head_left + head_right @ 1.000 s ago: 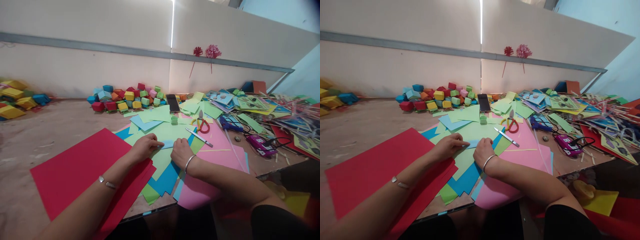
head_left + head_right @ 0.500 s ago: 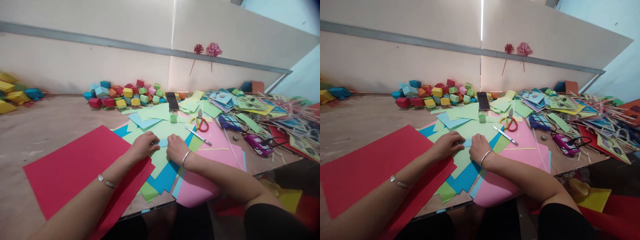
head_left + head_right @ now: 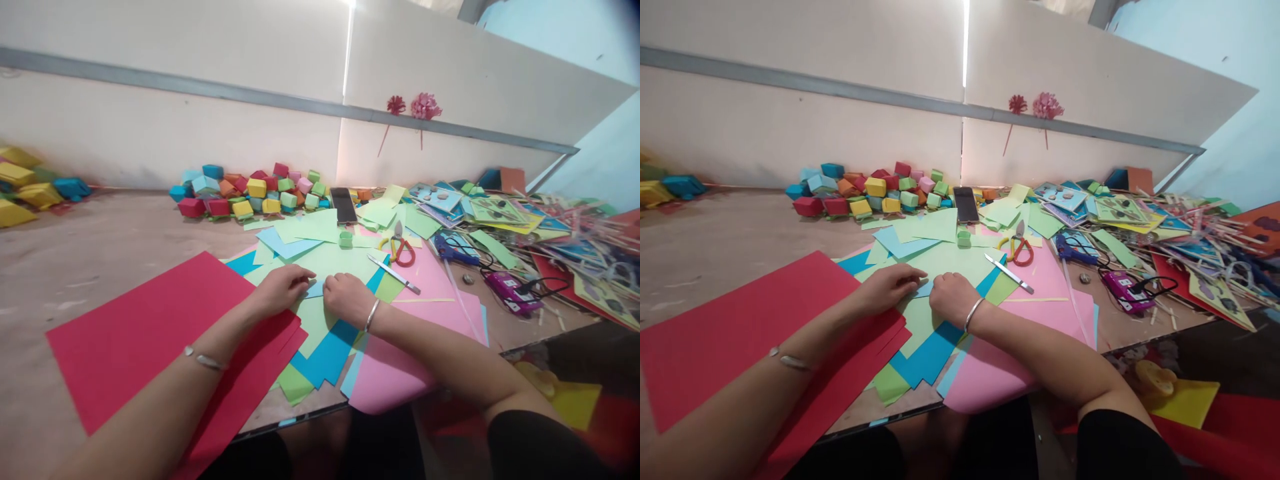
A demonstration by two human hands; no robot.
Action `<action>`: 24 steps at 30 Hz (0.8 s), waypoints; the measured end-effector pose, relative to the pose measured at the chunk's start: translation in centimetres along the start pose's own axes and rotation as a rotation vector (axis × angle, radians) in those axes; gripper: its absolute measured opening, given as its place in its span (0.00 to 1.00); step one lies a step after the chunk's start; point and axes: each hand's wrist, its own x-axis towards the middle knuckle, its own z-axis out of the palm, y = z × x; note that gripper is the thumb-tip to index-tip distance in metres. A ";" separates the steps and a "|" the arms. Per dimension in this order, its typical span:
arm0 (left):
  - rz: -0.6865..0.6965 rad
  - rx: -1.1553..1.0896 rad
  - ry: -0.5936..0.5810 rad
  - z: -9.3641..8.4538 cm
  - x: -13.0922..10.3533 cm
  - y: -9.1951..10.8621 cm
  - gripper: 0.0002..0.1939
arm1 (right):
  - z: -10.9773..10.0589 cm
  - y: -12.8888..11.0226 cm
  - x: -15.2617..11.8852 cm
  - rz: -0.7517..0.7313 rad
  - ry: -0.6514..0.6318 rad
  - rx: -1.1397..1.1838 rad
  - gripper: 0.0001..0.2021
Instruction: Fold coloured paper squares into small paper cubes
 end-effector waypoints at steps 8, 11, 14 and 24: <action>-0.158 -0.375 0.354 -0.5 -0.1 -0.3 0.17 | 0.1 1.5 0.3 0.038 0.130 0.053 0.18; -0.243 -0.628 0.451 -0.9 0.0 -0.1 0.19 | 0.5 3.0 0.4 0.191 0.326 0.290 0.17; -0.258 -0.848 0.357 -1.1 -0.1 0.8 0.25 | 1.2 4.1 0.7 0.286 0.506 0.780 0.17; -0.238 -1.048 0.007 0.1 -1.1 2.7 0.30 | 1.7 2.8 1.5 0.332 0.318 1.645 0.04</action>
